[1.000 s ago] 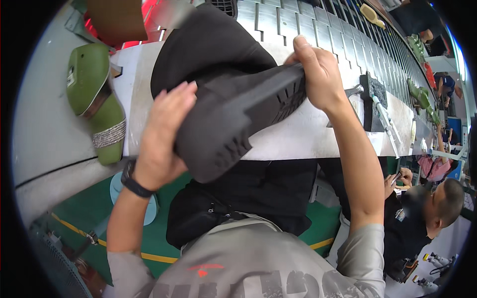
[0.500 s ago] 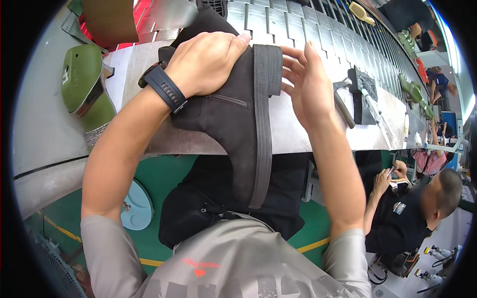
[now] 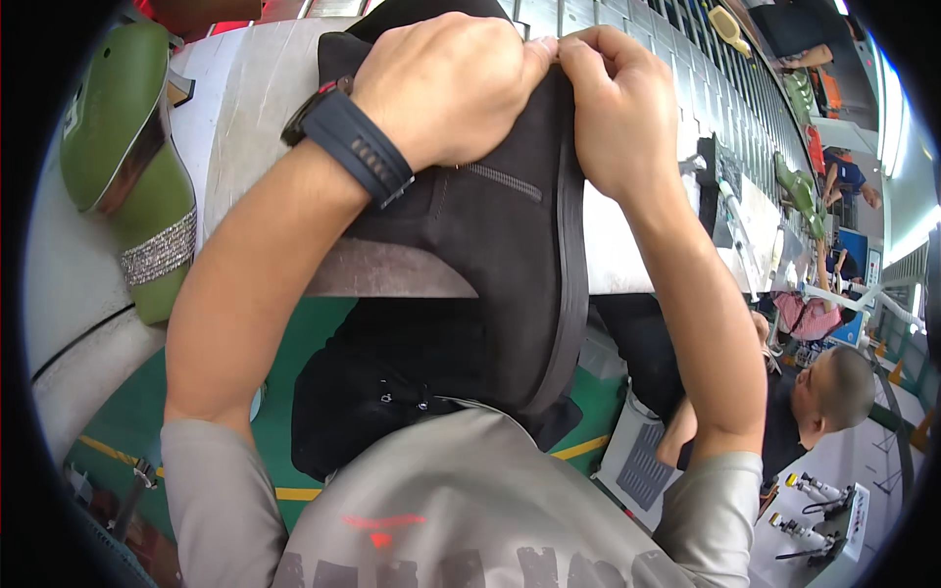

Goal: The person attaches a sole to a boot upper by pressing them together by hand, then places the boot onto a conveyor belt. Afterwards, the person picks up a heeled shoe on a last and a hammer.

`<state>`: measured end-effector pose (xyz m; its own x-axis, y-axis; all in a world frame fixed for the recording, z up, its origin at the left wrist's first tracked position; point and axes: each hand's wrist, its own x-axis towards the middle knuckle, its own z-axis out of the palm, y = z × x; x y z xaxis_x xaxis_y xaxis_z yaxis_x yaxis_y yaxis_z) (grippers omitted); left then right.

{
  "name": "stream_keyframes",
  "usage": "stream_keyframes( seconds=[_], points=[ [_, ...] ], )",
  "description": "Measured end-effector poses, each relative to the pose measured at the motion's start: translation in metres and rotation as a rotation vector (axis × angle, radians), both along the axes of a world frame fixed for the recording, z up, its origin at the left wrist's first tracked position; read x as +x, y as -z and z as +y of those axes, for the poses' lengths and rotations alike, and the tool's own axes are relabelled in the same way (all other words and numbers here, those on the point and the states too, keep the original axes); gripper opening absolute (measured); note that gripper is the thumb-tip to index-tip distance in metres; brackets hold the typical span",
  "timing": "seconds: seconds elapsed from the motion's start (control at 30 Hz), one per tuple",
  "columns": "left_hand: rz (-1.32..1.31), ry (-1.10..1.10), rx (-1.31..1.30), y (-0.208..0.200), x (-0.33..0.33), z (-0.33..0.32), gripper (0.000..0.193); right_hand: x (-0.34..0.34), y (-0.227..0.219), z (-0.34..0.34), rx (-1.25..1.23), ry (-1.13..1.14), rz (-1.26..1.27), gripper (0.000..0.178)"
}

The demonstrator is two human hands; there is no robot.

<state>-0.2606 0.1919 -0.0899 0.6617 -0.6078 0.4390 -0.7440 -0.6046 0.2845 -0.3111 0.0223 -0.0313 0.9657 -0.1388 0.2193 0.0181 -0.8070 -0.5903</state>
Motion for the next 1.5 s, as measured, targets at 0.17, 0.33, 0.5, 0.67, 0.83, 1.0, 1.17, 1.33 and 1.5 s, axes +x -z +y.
stream_keyframes(
  seconds=[0.17,0.33,0.5,0.67,0.83,1.0,1.17,1.33,1.5],
  points=[
    [-0.019,0.093,0.055,-0.009,0.001,0.0,0.036,-0.039,0.011,-0.004,0.249,0.122,-0.148,0.046],
    [0.019,0.056,-0.054,-0.011,-0.006,0.002,0.035,-0.118,-0.015,-0.003,0.212,0.031,0.332,0.057],
    [0.12,0.046,-0.098,-0.016,-0.004,-0.004,0.042,-0.103,-0.023,-0.007,0.174,-0.073,0.58,0.063],
    [0.253,0.023,-0.062,-0.021,-0.004,0.012,0.035,-0.089,-0.039,-0.006,-0.003,-0.063,0.612,0.063],
    [0.192,0.034,-0.415,-0.06,-0.03,0.01,0.044,-0.092,-0.042,0.0,0.515,-0.079,0.115,0.079],
    [-0.361,0.1,-0.522,-0.162,-0.077,0.037,0.022,-0.124,-0.105,0.017,0.47,-0.249,-0.314,0.097],
    [-0.654,0.287,-0.361,-0.178,-0.098,0.026,0.009,-0.144,-0.093,-0.002,0.798,-0.432,-0.456,0.081],
    [-0.707,0.309,-0.413,-0.179,-0.11,0.01,0.013,-0.153,-0.075,0.004,0.759,-0.304,-0.654,0.05],
    [-0.632,0.332,-0.343,-0.184,-0.115,0.0,0.013,-0.155,-0.07,-0.008,0.732,-0.282,-0.704,0.041]
  ],
)
